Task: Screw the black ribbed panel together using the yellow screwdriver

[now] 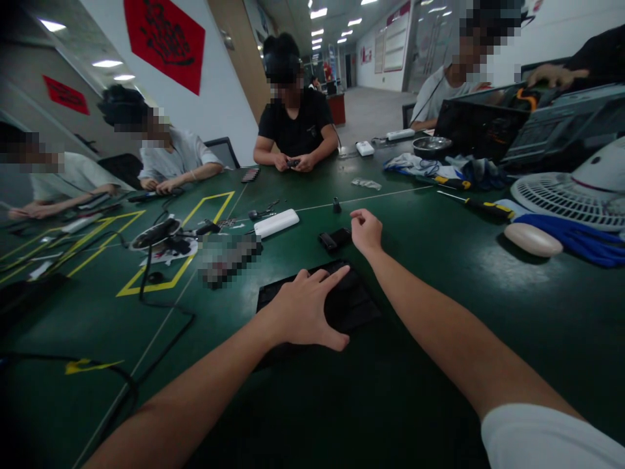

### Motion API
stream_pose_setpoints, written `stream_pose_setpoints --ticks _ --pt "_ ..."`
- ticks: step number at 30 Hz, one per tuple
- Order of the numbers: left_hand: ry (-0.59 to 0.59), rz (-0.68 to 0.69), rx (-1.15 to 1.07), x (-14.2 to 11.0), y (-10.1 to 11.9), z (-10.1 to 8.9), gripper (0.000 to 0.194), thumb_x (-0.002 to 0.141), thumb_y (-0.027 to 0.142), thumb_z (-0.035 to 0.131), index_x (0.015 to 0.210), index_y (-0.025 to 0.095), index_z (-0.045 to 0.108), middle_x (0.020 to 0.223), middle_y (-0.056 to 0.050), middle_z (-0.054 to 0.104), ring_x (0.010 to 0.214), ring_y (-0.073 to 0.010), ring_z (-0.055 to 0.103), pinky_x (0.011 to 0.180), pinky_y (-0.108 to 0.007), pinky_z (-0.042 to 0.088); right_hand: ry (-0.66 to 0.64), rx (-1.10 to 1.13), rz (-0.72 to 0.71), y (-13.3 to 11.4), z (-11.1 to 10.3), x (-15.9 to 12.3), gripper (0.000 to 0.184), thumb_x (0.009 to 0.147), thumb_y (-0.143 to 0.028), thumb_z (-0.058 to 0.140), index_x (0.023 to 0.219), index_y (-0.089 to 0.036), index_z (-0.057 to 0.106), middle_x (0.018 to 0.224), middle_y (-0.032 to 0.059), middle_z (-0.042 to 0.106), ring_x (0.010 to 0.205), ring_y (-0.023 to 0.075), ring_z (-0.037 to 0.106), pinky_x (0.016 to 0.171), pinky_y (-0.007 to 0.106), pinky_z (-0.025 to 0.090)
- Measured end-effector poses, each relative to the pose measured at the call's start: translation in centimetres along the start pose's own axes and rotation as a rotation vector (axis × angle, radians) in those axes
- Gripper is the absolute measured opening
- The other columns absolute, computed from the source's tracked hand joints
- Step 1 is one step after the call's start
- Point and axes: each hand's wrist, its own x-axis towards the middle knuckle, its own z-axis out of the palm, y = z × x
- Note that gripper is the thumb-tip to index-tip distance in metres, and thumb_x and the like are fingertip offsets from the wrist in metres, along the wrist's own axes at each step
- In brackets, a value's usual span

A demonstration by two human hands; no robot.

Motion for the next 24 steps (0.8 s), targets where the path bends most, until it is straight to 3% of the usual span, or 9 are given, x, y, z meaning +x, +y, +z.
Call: stream_pose_setpoints --ticks 4,9,11,13,18,24 --pt "0.114 0.113 -0.109 -1.9 0.0 -0.1 0.134 0.059 0.072 0.083 0.173 0.038 0.022 0.164 -0.012 0.048 0.138 -0.0474 0.049 0.108 -0.064 0.051 0.031 0.0 0.013 0.3 0.1 0.1 0.019 0.079 -0.025 0.055 0.088 -0.023 0.071 0.083 0.0067 0.077 0.077 0.0255 0.071 0.082 0.041 0.055" --pt "0.524 0.298 -0.514 -3.0 -0.7 0.5 0.14 0.059 0.06 0.091 0.174 0.039 0.014 0.172 -0.012 0.034 0.15 -0.0466 0.039 0.121 -0.065 0.041 0.056 -0.008 0.033 0.6 0.2 0.3 0.02 0.077 -0.024 0.056 0.089 -0.023 0.072 0.08 0.0051 0.076 0.076 0.0244 0.069 0.081 0.04 0.054" --pt "0.69 0.423 -0.723 -2.6 -1.2 1.3 0.145 0.059 0.066 0.091 0.174 0.033 0.008 0.174 -0.016 0.029 0.152 -0.0489 0.038 0.122 -0.066 0.039 0.056 -0.006 0.042 0.7 0.2 0.3 0.021 0.079 -0.024 0.056 0.09 -0.022 0.073 0.081 0.0048 0.076 0.075 0.0239 0.068 0.08 0.04 0.053" --pt "0.79 0.454 -0.88 -2.1 -1.8 2.2 0.137 0.068 0.069 0.087 0.173 0.031 0.008 0.174 -0.018 0.03 0.155 -0.048 0.036 0.123 -0.065 0.038 0.054 0.001 0.05 0.7 0.2 0.3 0.022 0.081 -0.024 0.056 0.092 -0.022 0.074 0.081 0.0049 0.076 0.075 0.0235 0.068 0.078 0.04 0.052" --pt "0.852 0.354 -1.05 -2.1 -2.9 3.8 0.119 0.072 0.072 0.085 0.167 0.028 0.027 0.164 -0.02 0.046 0.157 -0.0484 0.036 0.124 -0.067 0.036 0.05 0.015 0.061 0.8 0.0 0.0 0.021 0.083 -0.025 0.058 0.094 -0.022 0.076 0.083 0.0051 0.075 0.077 0.0231 0.068 0.075 0.038 0.051" --pt "0.685 0.29 -1.14 -4.4 -4.0 4.4 0.104 0.072 0.058 0.091 0.159 0.028 0.044 0.153 -0.018 0.06 0.143 -0.0463 0.054 0.114 -0.062 0.049 0.054 0.024 0.055 1.0 0.1 0.0 0.019 0.082 -0.023 0.059 0.093 -0.022 0.075 0.08 0.0037 0.074 0.075 0.0223 0.067 0.078 0.039 0.05"
